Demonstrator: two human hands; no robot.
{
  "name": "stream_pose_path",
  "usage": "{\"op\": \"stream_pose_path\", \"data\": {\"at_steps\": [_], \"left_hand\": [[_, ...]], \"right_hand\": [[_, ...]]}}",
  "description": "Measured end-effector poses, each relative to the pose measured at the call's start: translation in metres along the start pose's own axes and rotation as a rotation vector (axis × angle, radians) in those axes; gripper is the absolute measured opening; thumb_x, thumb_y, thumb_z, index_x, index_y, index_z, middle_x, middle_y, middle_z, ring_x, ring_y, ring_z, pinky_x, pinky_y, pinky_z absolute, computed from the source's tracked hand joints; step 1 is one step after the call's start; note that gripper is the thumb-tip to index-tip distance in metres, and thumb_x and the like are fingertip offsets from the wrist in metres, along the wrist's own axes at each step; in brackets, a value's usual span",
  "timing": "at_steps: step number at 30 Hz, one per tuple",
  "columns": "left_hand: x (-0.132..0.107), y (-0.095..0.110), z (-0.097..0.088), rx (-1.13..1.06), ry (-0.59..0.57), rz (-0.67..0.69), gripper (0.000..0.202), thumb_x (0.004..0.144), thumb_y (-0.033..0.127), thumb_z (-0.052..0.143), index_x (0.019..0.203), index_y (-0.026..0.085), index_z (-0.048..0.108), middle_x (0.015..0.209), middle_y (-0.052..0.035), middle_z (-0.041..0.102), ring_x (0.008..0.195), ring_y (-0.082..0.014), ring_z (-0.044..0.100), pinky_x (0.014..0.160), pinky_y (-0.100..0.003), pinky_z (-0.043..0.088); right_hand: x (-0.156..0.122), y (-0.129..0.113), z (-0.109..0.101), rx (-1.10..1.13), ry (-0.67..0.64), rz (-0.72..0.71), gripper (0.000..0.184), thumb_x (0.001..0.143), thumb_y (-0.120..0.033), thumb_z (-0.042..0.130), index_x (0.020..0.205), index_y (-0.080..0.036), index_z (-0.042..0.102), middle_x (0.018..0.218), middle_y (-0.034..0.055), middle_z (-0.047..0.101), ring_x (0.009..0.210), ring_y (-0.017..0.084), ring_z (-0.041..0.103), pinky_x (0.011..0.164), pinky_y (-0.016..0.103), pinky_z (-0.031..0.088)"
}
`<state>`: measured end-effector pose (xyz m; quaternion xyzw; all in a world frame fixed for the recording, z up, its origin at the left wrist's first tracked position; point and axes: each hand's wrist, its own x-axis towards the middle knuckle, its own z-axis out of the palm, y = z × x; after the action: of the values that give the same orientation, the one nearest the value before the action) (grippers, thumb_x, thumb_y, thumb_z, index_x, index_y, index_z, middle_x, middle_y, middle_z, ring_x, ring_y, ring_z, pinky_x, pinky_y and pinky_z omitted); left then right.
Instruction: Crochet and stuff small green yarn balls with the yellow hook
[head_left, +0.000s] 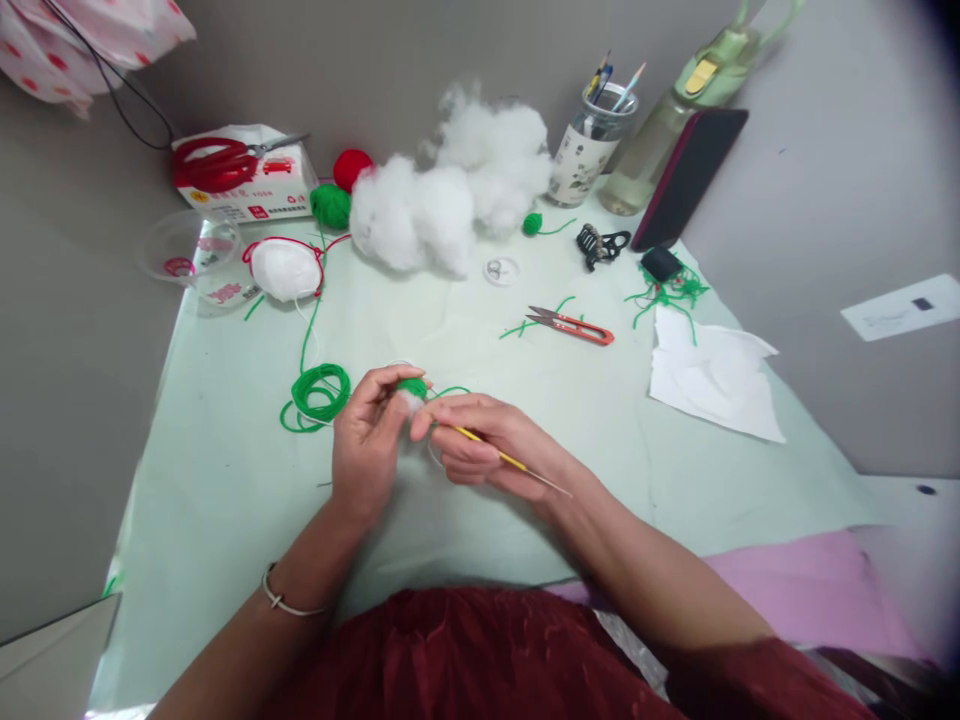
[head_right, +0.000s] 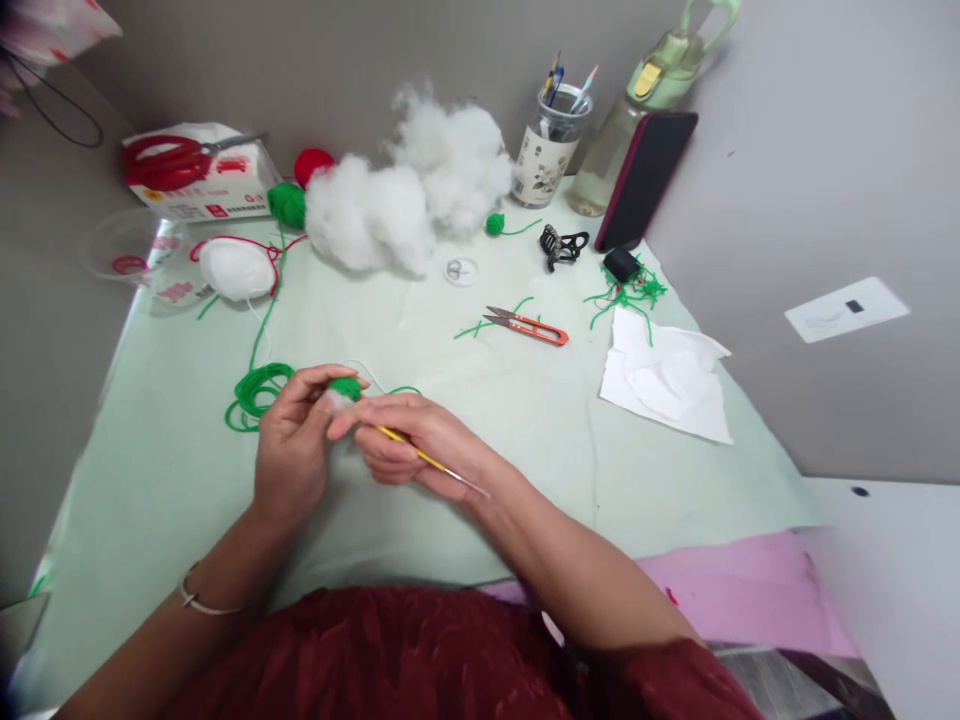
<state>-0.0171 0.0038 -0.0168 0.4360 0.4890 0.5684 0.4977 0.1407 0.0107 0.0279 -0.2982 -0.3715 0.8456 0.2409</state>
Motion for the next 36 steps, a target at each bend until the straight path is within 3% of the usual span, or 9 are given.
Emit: {"op": "stream_pose_path", "data": {"at_steps": [3, 5, 10, 12, 16, 22, 26, 30, 36], "left_hand": [[0.003, 0.001, -0.004, -0.006, 0.057, -0.027, 0.012, 0.094, 0.03, 0.07, 0.103, 0.023, 0.074, 0.102, -0.0033, 0.076, 0.09, -0.0166, 0.068, 0.083, -0.027, 0.052], [0.007, 0.001, -0.006, -0.095, 0.079, -0.076, 0.01, 0.092, 0.029, 0.072, 0.1, 0.023, 0.074, 0.102, -0.003, 0.078, 0.091, -0.0161, 0.068, 0.084, -0.026, 0.052], [0.013, 0.003, -0.008, -0.393, -0.01, -0.206, 0.011, 0.087, 0.026, 0.076, 0.096, 0.023, 0.074, 0.095, -0.0023, 0.076, 0.092, -0.0179, 0.07, 0.089, -0.031, 0.054], [0.011, 0.004, -0.006, -0.451, -0.053, -0.24, 0.012, 0.085, 0.025, 0.078, 0.095, 0.022, 0.074, 0.096, -0.0019, 0.075, 0.092, -0.0167, 0.069, 0.091, -0.03, 0.054], [0.002, 0.005, 0.001, -0.475, -0.079, -0.251, 0.012, 0.086, 0.024, 0.078, 0.098, 0.025, 0.076, 0.117, -0.0023, 0.074, 0.107, -0.0167, 0.068, 0.097, -0.027, 0.054], [-0.007, 0.007, 0.006, -0.426, -0.096, -0.326, 0.015, 0.087, 0.025, 0.077, 0.101, 0.028, 0.074, 0.133, -0.0035, 0.07, 0.112, -0.022, 0.069, 0.086, -0.031, 0.06], [-0.002, 0.007, 0.003, -0.454, -0.005, -0.27, 0.017, 0.089, 0.026, 0.075, 0.105, 0.028, 0.07, 0.11, -0.002, 0.074, 0.097, -0.016, 0.07, 0.087, -0.029, 0.06], [-0.002, 0.009, 0.004, -0.441, 0.035, -0.291, 0.013, 0.089, 0.028, 0.073, 0.101, 0.027, 0.07, 0.103, -0.0024, 0.071, 0.091, -0.016, 0.069, 0.082, -0.029, 0.061], [-0.009, 0.015, 0.009, -0.376, 0.068, -0.264, 0.016, 0.085, 0.027, 0.079, 0.099, 0.027, 0.071, 0.091, 0.0006, 0.069, 0.082, -0.0131, 0.065, 0.075, -0.024, 0.056]], "right_hand": [[-0.009, -0.007, -0.001, -0.009, -0.23, 0.053, 0.029, 0.098, -0.032, 0.052, 0.102, -0.014, 0.074, 0.045, -0.0116, 0.028, 0.042, 0.008, 0.02, 0.048, 0.025, 0.022], [-0.016, -0.012, -0.004, -0.3, -0.139, -0.028, 0.033, 0.101, -0.036, 0.051, 0.112, -0.016, 0.075, 0.05, -0.0087, 0.036, 0.047, 0.01, 0.033, 0.053, 0.025, 0.029], [-0.023, -0.027, -0.036, -1.347, 0.848, -0.212, 0.033, 0.102, -0.033, 0.051, 0.121, -0.016, 0.073, 0.091, 0.0108, 0.07, 0.091, 0.028, 0.064, 0.083, 0.04, 0.048], [-0.021, -0.027, -0.045, -1.516, 1.024, -0.267, 0.031, 0.098, -0.031, 0.058, 0.121, -0.014, 0.071, 0.11, 0.0182, 0.07, 0.109, 0.035, 0.063, 0.093, 0.048, 0.048], [-0.009, -0.012, -0.028, -1.095, 0.717, -0.52, 0.026, 0.098, -0.03, 0.06, 0.121, -0.019, 0.065, 0.116, 0.0125, 0.07, 0.106, 0.025, 0.066, 0.093, 0.04, 0.053], [0.005, 0.009, 0.0, -0.439, 0.233, -0.24, 0.026, 0.087, -0.033, 0.075, 0.106, -0.019, 0.063, 0.076, -0.0048, 0.055, 0.066, 0.012, 0.05, 0.062, 0.026, 0.043], [0.001, 0.002, -0.009, -0.718, 0.352, -0.31, 0.027, 0.1, -0.039, 0.061, 0.083, -0.019, 0.068, 0.071, -0.0017, 0.056, 0.068, 0.014, 0.049, 0.068, 0.029, 0.041], [-0.005, -0.003, -0.006, -0.992, 0.588, -0.647, 0.017, 0.095, -0.032, 0.07, 0.081, -0.023, 0.072, 0.106, 0.0079, 0.073, 0.1, 0.023, 0.06, 0.094, 0.04, 0.046], [-0.001, -0.002, 0.0, -0.197, 0.347, -0.513, 0.032, 0.091, -0.042, 0.072, 0.076, -0.023, 0.051, 0.086, 0.0001, 0.068, 0.059, 0.011, 0.061, 0.057, 0.028, 0.048]]}}
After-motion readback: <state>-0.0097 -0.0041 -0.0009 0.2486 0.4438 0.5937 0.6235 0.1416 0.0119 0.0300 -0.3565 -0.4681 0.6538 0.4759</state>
